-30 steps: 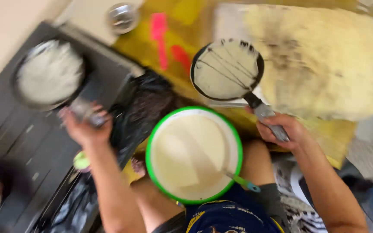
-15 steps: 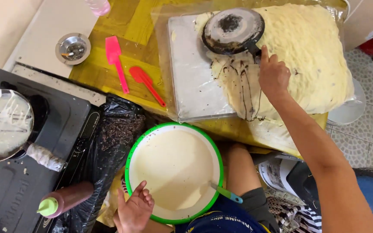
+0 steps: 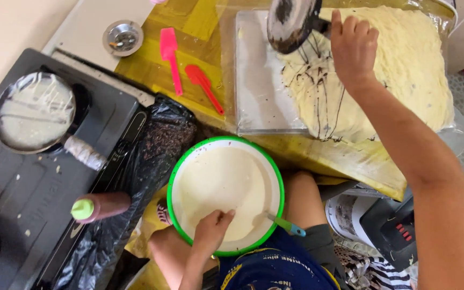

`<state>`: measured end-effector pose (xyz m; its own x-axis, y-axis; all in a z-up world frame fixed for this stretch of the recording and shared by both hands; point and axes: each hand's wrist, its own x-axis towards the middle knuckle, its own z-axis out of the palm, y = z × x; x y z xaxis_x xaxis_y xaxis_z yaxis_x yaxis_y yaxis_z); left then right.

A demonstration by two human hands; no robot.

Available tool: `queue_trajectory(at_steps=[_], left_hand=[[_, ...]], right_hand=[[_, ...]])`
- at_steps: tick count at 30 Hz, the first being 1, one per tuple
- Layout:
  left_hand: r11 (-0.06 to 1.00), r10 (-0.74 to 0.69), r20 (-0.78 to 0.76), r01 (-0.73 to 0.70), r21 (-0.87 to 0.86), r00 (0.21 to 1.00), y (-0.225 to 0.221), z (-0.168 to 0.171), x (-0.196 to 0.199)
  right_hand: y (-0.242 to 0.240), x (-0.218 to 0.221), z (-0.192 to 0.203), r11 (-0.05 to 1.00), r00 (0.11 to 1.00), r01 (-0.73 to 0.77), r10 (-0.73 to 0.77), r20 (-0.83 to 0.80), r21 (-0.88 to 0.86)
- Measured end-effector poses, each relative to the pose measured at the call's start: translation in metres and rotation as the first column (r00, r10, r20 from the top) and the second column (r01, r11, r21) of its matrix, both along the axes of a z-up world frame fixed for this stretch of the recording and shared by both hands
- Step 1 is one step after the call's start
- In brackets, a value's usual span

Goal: The person is preparing a large batch of crepes by pouring batter into multiple pans, cooking them on a gas stove, and stacking the finished crepes.

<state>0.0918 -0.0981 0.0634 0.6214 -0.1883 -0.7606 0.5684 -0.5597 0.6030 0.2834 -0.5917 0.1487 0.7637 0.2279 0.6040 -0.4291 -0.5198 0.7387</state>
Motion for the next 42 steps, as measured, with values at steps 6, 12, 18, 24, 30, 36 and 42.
queue_trajectory(at_steps=[6, 12, 18, 24, 30, 36, 42], left_hand=[[0.953, -0.295, 0.152, 0.278, 0.123, 0.943, 0.002, 0.031, -0.011], [0.959, 0.163, 0.408, -0.048, -0.278, 0.898, 0.012, 0.066, -0.014], [0.736, 0.619, 0.363, -0.353, -0.577, 0.697, 0.072, 0.02, -0.035], [0.467, 0.878, 0.39, -0.671, -0.576, 0.276, 0.184, -0.003, -0.128], [0.175, 0.981, 0.034, -0.788, -0.59, 0.193, 0.252, 0.004, -0.211], [-0.322, 0.682, -0.506, -0.404, -0.856, 0.529, 0.254, -0.015, -0.234], [-0.495, 0.43, -0.42, -0.18, -0.85, 0.799, 0.245, -0.002, -0.225]], right_hand=[[0.065, 0.009, 0.022, 0.975, 0.998, -0.068, 0.065, 0.019, 0.21], [0.21, -0.051, -0.068, -0.287, 0.929, 0.266, 0.333, -0.164, 0.92], [0.428, -0.178, -0.124, -0.801, 0.819, 0.572, 0.548, 0.171, -0.173], [0.535, -0.154, -0.134, -0.548, 0.552, 0.477, 0.795, 0.251, 0.687], [0.603, -0.071, -0.161, -0.513, 0.479, 0.072, 0.77, 0.421, 0.856], [0.566, -0.047, -0.128, -0.665, 0.45, 0.179, 0.711, 0.541, 0.725], [0.447, -0.103, 0.0, -0.465, 0.334, 0.506, 0.882, 0.331, 0.727]])
